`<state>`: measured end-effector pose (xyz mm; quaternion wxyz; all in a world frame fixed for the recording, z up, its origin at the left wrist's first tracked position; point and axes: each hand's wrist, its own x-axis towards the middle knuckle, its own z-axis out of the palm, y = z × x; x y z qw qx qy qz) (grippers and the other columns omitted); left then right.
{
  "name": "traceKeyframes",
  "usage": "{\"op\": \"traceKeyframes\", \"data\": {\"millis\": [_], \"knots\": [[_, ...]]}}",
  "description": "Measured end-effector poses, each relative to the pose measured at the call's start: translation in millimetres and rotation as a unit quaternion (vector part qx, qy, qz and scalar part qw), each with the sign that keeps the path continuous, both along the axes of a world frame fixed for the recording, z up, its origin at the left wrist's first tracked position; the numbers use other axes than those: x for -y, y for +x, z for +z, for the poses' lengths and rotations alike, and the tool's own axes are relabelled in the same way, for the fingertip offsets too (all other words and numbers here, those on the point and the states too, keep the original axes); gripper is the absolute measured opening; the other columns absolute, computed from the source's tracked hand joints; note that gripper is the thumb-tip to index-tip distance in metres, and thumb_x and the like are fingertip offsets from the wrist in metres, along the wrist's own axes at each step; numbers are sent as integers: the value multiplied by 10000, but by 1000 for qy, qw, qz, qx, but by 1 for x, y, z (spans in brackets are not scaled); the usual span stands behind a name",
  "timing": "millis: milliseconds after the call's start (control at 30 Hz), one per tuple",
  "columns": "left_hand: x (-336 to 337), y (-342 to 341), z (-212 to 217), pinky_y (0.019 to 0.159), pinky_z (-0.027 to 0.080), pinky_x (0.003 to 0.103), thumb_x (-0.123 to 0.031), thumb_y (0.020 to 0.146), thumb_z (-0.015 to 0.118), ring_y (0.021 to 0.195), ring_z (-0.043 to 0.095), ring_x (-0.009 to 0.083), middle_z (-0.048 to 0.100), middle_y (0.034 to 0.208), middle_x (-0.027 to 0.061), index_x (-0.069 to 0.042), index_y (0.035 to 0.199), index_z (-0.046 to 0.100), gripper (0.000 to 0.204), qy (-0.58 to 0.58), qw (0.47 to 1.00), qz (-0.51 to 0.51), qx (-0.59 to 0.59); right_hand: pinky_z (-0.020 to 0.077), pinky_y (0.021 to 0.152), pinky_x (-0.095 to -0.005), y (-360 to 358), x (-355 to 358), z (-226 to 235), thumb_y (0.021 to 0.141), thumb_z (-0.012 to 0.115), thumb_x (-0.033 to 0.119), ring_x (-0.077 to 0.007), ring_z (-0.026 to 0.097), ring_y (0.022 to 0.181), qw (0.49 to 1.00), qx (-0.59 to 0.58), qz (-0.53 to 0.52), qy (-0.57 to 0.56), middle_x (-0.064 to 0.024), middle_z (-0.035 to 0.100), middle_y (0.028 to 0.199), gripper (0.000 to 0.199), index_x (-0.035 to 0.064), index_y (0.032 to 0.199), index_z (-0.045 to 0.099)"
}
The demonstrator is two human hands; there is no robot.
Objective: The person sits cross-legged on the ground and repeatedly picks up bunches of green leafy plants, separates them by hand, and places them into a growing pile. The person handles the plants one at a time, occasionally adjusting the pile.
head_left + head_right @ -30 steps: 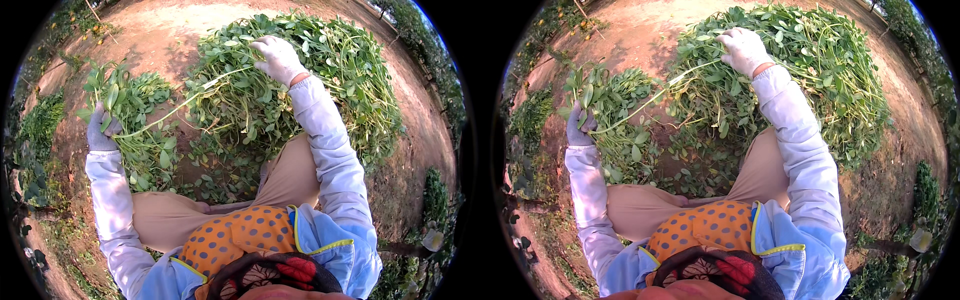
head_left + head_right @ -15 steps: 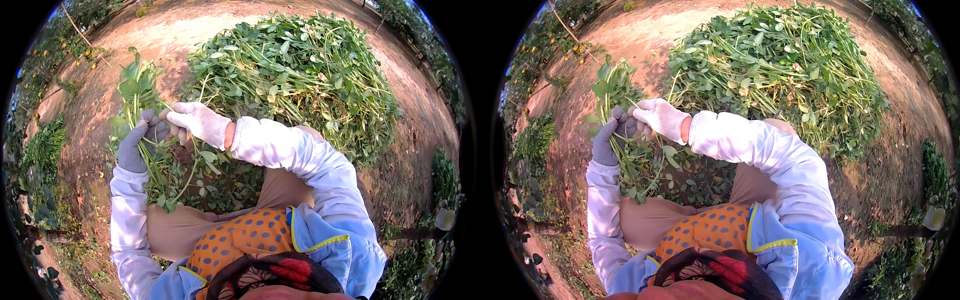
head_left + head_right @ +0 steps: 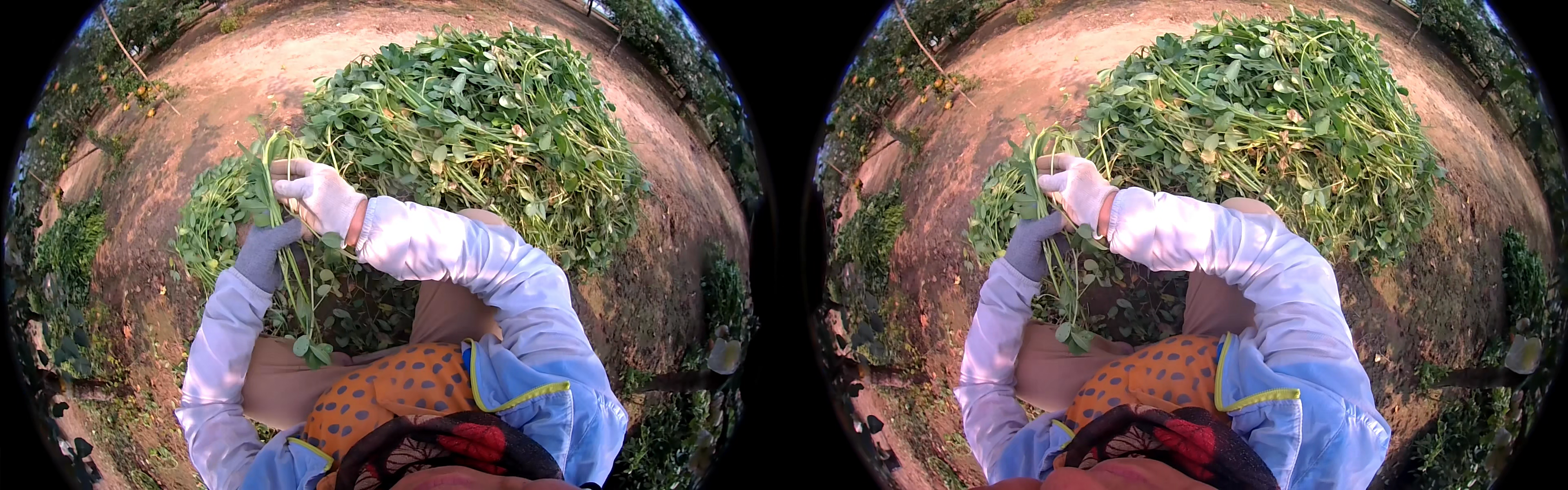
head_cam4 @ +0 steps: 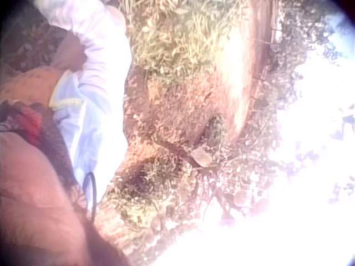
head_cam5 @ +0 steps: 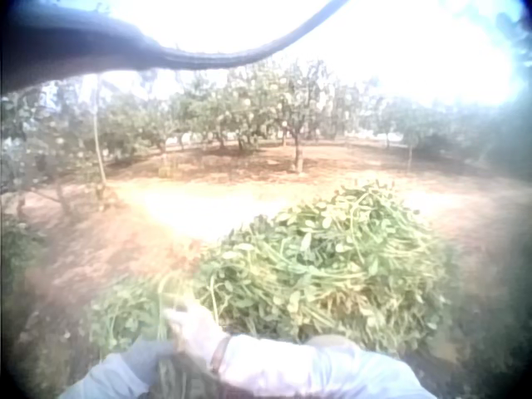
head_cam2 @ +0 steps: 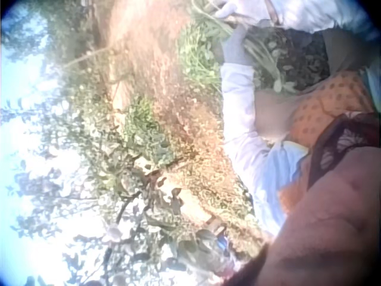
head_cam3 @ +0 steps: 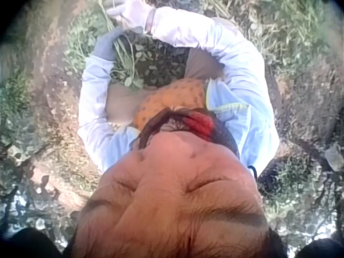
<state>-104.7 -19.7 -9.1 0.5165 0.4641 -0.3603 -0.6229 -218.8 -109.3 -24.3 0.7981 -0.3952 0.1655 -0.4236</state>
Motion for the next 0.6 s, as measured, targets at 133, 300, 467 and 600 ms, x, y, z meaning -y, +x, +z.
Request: {"op": "traceKeyframes", "data": {"millis": [133,300,467,600], "knots": [[-1,53,2,626,534,305,-190,910,613,747,647,150,652,901,44,-51,1216,561,340,-173,898,-20,404,526,705,-247,-28,13,42,898,644,115,-123,655,824,982,-140,70,-103,-61,673,1000,302,-9,1172,617],[2,130,16,442,380,241,-205,948,583,513,532,103,607,710,2,-22,1139,608,266,-241,958,26,-156,533,704,-231,-100,74,79,933,594,115,-121,653,760,933,-227,-126,-248,-57,671,925,257,-29,1144,628],[-5,115,32,394,352,232,-216,937,605,480,506,84,614,731,8,-39,1106,628,246,-195,920,313,133,531,766,-309,-185,158,42,888,648,226,-206,674,836,695,-560,-309,-329,-120,710,897,261,34,1057,701],[-5,113,30,382,332,218,-183,924,608,456,468,66,595,700,2,-23,1033,637,196,-133,927,317,148,503,864,-387,-211,181,8,805,725,392,-318,657,968,526,-762,-209,-315,-164,707,980,374,88,1021,728]]}}
